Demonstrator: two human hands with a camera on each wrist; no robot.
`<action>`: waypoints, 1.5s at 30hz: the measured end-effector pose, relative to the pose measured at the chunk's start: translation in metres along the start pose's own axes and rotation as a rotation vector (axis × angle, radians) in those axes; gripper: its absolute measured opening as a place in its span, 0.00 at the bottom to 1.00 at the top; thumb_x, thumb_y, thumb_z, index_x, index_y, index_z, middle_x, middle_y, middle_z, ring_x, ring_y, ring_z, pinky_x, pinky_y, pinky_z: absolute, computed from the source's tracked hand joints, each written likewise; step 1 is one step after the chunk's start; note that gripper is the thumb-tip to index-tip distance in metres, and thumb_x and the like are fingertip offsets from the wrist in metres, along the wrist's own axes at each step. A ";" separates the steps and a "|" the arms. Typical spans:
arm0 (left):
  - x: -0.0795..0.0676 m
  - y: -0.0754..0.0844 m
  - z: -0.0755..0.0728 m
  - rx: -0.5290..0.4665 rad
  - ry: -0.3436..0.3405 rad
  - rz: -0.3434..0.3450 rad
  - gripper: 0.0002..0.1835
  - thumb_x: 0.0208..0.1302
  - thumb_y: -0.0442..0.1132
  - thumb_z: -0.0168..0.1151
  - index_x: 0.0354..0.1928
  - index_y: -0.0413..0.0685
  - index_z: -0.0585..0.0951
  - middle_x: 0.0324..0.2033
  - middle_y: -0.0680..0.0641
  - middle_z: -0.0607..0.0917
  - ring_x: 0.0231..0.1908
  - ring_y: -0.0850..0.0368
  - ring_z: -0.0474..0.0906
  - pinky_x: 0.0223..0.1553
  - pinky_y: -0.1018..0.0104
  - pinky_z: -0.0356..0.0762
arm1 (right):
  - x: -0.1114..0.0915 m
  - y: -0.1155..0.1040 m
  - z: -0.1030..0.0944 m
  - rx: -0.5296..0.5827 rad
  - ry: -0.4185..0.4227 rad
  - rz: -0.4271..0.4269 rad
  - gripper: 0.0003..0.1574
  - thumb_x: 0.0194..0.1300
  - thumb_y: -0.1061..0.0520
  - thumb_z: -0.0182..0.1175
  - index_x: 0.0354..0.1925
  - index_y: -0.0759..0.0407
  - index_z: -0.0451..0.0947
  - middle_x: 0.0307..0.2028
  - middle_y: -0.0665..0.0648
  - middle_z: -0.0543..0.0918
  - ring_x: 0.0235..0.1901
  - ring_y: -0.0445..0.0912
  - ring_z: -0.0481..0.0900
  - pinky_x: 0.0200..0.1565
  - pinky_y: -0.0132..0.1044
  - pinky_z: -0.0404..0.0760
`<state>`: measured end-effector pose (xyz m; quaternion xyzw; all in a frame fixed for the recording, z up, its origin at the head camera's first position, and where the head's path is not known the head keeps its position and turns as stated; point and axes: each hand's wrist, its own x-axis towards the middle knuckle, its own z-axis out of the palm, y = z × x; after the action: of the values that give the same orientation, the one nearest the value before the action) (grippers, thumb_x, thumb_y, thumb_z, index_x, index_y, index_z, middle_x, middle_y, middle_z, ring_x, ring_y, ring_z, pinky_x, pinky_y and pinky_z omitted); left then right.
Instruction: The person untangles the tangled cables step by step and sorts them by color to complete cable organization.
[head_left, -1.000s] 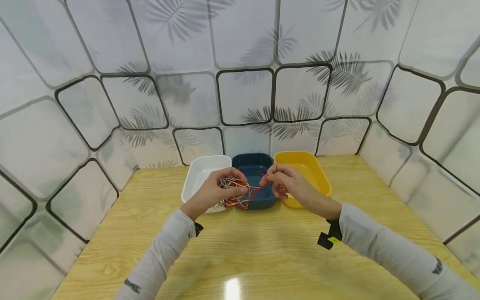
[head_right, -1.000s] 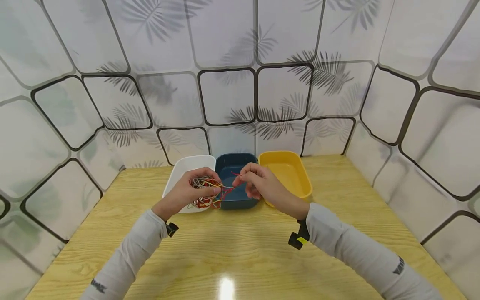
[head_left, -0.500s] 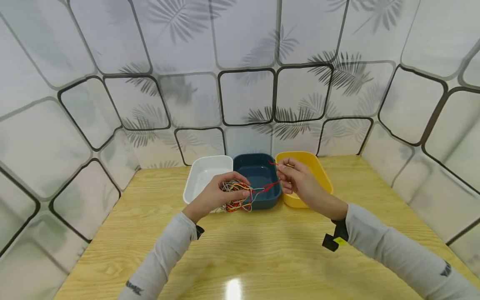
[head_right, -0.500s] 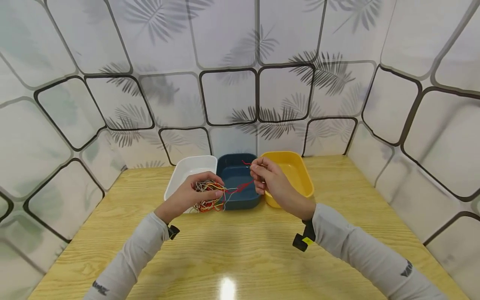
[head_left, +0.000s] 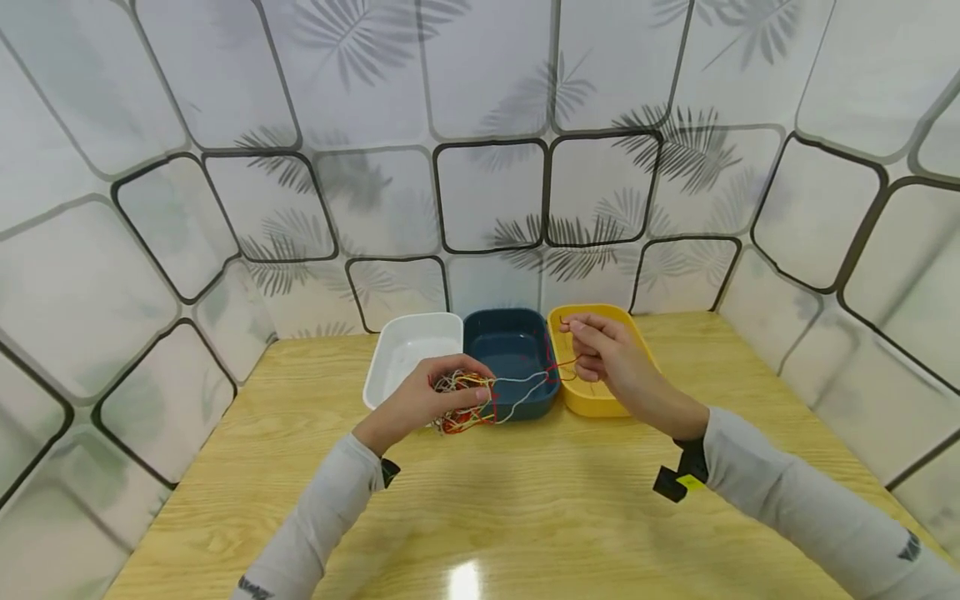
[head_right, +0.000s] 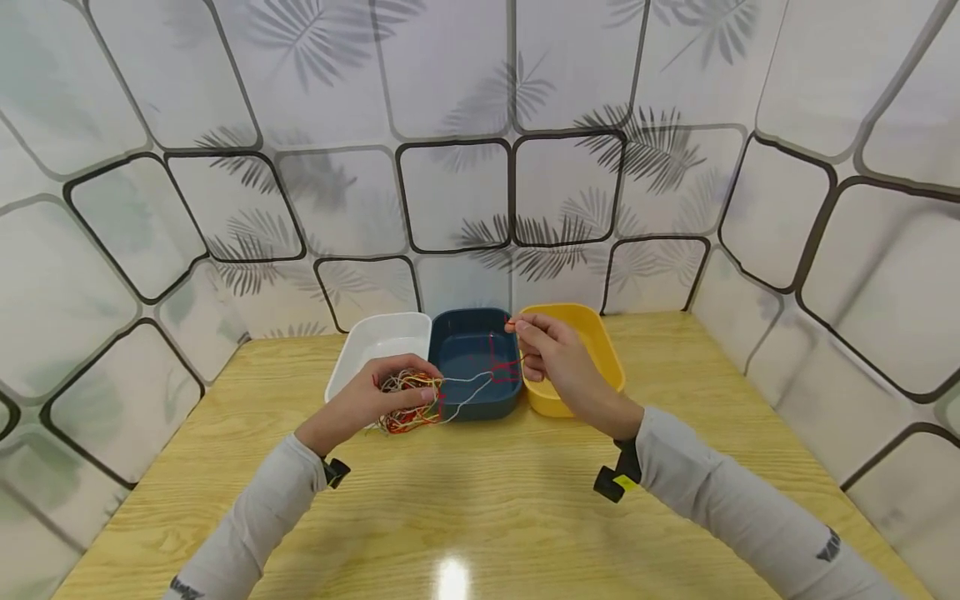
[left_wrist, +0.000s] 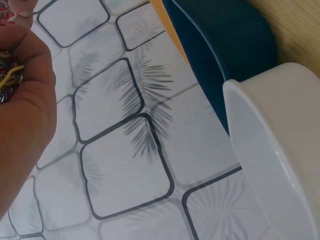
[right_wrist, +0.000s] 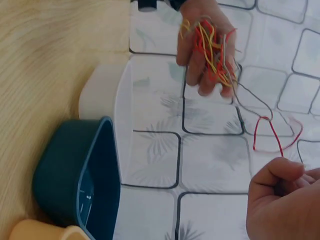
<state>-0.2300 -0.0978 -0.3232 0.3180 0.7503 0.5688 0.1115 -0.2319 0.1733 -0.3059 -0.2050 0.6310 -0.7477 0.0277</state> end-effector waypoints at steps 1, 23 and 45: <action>-0.001 0.000 -0.001 -0.003 0.002 -0.009 0.17 0.61 0.45 0.60 0.51 0.49 0.77 0.45 0.47 0.81 0.42 0.49 0.78 0.43 0.51 0.73 | 0.000 0.000 -0.002 -0.002 -0.003 -0.006 0.12 0.71 0.53 0.46 0.42 0.62 0.69 0.19 0.51 0.56 0.15 0.42 0.49 0.21 0.31 0.56; 0.006 -0.020 -0.008 -0.046 -0.020 0.065 0.17 0.68 0.47 0.51 0.54 0.51 0.77 0.50 0.47 0.78 0.46 0.47 0.76 0.44 0.50 0.73 | 0.001 -0.008 -0.014 -0.064 0.100 -0.091 0.18 0.70 0.52 0.48 0.48 0.66 0.66 0.25 0.53 0.62 0.19 0.43 0.53 0.23 0.31 0.60; -0.007 -0.025 -0.009 -0.022 0.091 0.020 0.16 0.66 0.46 0.54 0.51 0.46 0.78 0.45 0.46 0.81 0.44 0.46 0.76 0.44 0.50 0.73 | -0.008 -0.040 -0.075 0.038 0.306 -0.221 0.14 0.69 0.56 0.50 0.45 0.67 0.66 0.24 0.53 0.68 0.17 0.42 0.58 0.20 0.29 0.66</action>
<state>-0.2381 -0.1135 -0.3451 0.2981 0.7452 0.5918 0.0750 -0.2416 0.2539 -0.2786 -0.1565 0.5873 -0.7804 -0.1468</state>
